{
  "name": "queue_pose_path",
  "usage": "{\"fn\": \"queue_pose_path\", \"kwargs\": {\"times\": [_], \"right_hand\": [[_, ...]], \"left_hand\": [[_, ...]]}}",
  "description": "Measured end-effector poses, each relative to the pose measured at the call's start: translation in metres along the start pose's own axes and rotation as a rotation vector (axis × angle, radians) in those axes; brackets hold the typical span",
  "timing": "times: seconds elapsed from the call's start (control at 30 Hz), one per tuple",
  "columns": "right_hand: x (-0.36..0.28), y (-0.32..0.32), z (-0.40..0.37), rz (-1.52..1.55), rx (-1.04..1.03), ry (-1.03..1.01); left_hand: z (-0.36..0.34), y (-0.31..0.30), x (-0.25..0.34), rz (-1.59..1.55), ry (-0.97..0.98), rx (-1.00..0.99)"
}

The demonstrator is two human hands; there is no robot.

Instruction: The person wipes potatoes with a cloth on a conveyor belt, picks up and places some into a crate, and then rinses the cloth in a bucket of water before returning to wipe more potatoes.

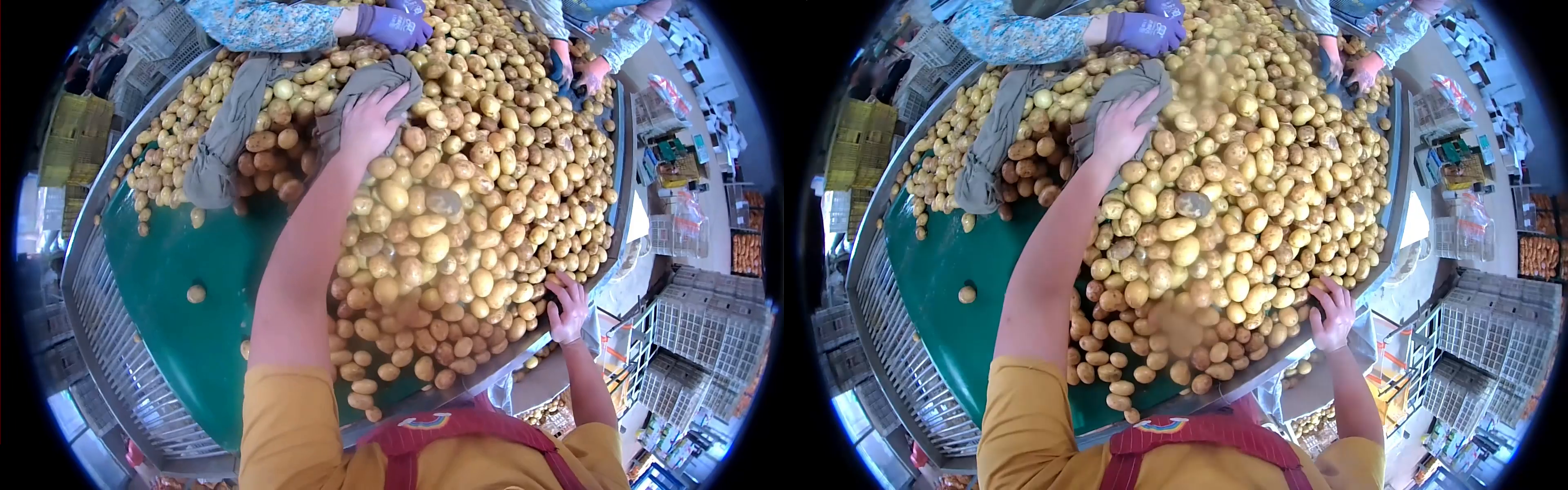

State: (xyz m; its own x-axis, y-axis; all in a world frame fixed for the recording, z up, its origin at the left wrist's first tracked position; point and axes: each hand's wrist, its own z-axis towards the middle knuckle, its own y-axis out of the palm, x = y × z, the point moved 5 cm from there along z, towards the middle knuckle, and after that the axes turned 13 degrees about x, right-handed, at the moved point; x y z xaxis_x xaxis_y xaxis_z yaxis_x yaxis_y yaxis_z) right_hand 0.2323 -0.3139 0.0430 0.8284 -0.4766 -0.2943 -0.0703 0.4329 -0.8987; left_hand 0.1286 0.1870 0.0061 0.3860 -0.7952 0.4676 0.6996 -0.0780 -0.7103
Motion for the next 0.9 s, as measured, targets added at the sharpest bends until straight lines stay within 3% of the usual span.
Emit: {"fn": "queue_pose_path", "kwargs": {"times": [0.07, 0.17, 0.27, 0.33, 0.37, 0.43, 0.5, 0.53, 0.57, 0.6, 0.63, 0.67, 0.77, 0.87, 0.9], "right_hand": [[0.002, 0.002, -0.002, -0.002, 0.003, -0.009], [0.004, 0.001, -0.007, -0.037, -0.003, -0.022], [0.004, -0.001, -0.008, -0.041, 0.020, -0.031], [0.005, -0.001, -0.010, -0.043, 0.040, -0.032], [0.005, -0.001, -0.012, -0.048, 0.051, -0.025], [0.008, 0.001, -0.013, -0.056, 0.066, -0.022], [0.010, 0.002, -0.013, -0.066, 0.064, -0.022], [0.009, 0.001, -0.012, -0.065, 0.072, -0.043], [0.012, 0.003, -0.013, -0.078, 0.059, -0.041], [0.013, 0.003, -0.013, -0.073, 0.039, -0.032], [0.011, 0.001, -0.011, -0.068, 0.026, -0.027], [0.009, -0.002, -0.009, -0.060, 0.040, -0.043], [0.014, 0.001, -0.012, -0.064, 0.047, -0.037], [0.013, -0.001, -0.013, -0.051, 0.028, -0.020], [0.014, -0.002, -0.012, -0.049, 0.027, -0.018]], "left_hand": [[-0.010, -0.008, -0.003, -0.078, 0.017, 0.071], [-0.036, -0.023, -0.001, -0.456, -0.040, -0.065], [-0.078, -0.047, 0.008, -0.786, -0.452, -0.410], [-0.101, -0.093, 0.027, -0.804, -0.640, -0.293], [-0.120, -0.118, 0.034, -0.812, -0.852, -0.294], [-0.160, -0.149, 0.047, -0.787, -0.926, -0.385], [-0.177, -0.148, 0.076, -0.448, -0.255, -0.491], [-0.188, -0.150, 0.090, -0.290, 0.045, -0.434], [-0.184, -0.147, 0.115, -0.033, 0.271, -0.492], [-0.184, -0.125, 0.112, 0.051, 0.192, -0.665], [-0.171, -0.107, 0.102, -0.049, 0.158, -0.667], [-0.153, -0.088, 0.087, -0.073, 0.174, -0.568], [-0.102, -0.049, 0.057, -0.207, -0.025, -0.532], [-0.081, -0.031, 0.054, 0.022, 0.085, -0.300], [-0.088, -0.031, 0.052, -0.122, -0.016, -0.299]]}}
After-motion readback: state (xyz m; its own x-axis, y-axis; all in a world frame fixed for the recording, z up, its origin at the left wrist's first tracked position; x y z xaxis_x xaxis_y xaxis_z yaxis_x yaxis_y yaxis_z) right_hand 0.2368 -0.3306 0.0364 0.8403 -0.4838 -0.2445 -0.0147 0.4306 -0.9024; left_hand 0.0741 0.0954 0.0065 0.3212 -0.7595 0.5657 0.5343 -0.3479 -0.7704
